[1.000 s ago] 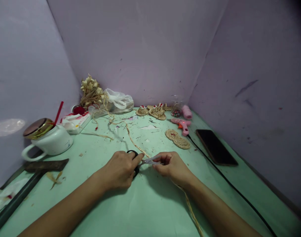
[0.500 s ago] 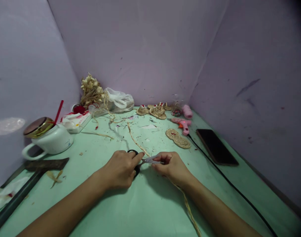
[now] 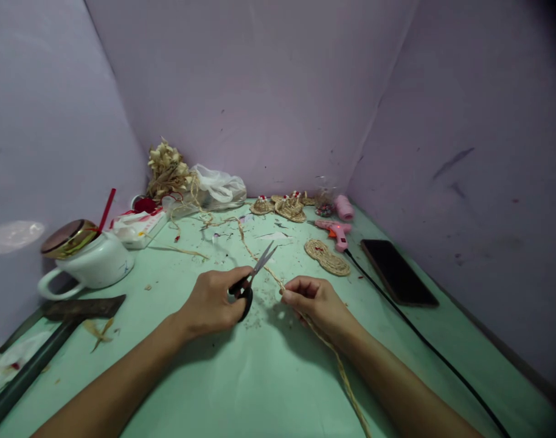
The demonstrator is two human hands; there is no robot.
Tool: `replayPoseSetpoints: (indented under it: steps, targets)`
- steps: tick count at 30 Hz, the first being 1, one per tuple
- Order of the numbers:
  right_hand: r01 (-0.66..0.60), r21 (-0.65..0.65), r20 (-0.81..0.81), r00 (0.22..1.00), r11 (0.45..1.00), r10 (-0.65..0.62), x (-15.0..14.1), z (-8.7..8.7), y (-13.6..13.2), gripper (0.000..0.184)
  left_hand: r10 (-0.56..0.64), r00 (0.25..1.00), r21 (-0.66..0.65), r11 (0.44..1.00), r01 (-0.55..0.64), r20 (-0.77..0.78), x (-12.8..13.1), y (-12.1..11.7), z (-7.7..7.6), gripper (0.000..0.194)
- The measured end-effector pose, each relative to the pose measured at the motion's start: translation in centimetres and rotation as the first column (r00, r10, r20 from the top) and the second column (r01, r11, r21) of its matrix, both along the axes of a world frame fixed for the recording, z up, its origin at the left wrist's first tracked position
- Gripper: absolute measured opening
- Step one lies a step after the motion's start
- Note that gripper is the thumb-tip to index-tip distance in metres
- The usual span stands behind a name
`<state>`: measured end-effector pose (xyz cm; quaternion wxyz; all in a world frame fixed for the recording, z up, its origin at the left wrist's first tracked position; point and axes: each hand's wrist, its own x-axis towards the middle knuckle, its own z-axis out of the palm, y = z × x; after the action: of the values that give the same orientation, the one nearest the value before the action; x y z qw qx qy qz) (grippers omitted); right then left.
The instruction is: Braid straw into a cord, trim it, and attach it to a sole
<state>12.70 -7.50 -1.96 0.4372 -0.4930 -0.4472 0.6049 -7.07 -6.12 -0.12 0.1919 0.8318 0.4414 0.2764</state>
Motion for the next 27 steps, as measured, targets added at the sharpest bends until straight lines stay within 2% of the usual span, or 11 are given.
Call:
replayPoseSetpoints:
  steps: [2,4,7,10,12,15,16,18,21,24,27]
  targets:
    - [0.002,0.009,0.001,1.000,1.000,-0.002,0.0,-0.1,0.0,0.021,0.072,0.990,-0.097,0.994,-0.060,0.125,0.2,0.0,0.0,0.029]
    - [0.011,0.026,0.010,1.000,1.000,-0.011,0.0,-0.1,-0.1,0.021,0.157,0.946,-0.262,0.962,-0.081,0.282,0.9,0.0,0.0,0.034]
    - [-0.022,0.036,0.005,1.000,0.999,0.022,-0.1,-0.1,-0.2,0.019,0.363,0.795,-0.507,0.858,-0.082,0.487,2.1,0.0,-0.3,0.045]
    - [-0.005,0.016,-0.029,1.000,1.000,0.005,-0.1,-0.3,-0.1,0.017,0.513,0.675,-0.566,0.807,-0.168,0.530,2.4,0.3,-0.7,0.049]
    - [0.101,0.000,-0.055,0.993,0.995,-0.101,0.0,-0.4,0.2,0.016,0.504,0.713,-0.503,0.830,-0.243,0.488,1.8,0.6,-0.9,0.048]
    - [0.270,-0.018,-0.093,0.958,0.963,-0.270,0.3,-0.5,0.8,0.013,0.377,0.890,-0.314,0.903,-0.292,0.257,0.5,0.9,-0.7,0.033]
    - [0.304,-0.022,-0.103,0.947,0.952,-0.305,0.4,-0.5,0.9,0.012,0.349,0.922,-0.253,0.919,-0.302,0.167,0.2,1.0,-0.5,0.028]
    - [0.337,-0.018,-0.106,0.935,0.941,-0.337,0.4,-0.6,1.1,0.011,0.328,0.944,-0.154,0.935,-0.319,0.043,-0.2,0.8,-0.1,0.025]
    - [0.351,0.005,-0.073,0.934,0.936,-0.350,0.2,-0.9,1.1,0.012,0.273,0.962,-0.068,0.959,-0.274,-0.030,0.0,0.2,0.3,0.027]
    - [0.374,0.044,-0.008,0.928,0.927,-0.374,0.1,-1.1,1.0,0.015,0.167,0.986,-0.091,0.982,-0.167,-0.011,0.4,-0.3,0.4,0.026]
    - [0.264,-0.011,-0.077,0.962,0.965,-0.264,0.3,-1.0,0.9,0.019,0.147,0.972,-0.271,0.958,-0.094,0.182,0.9,-0.5,0.3,0.032]
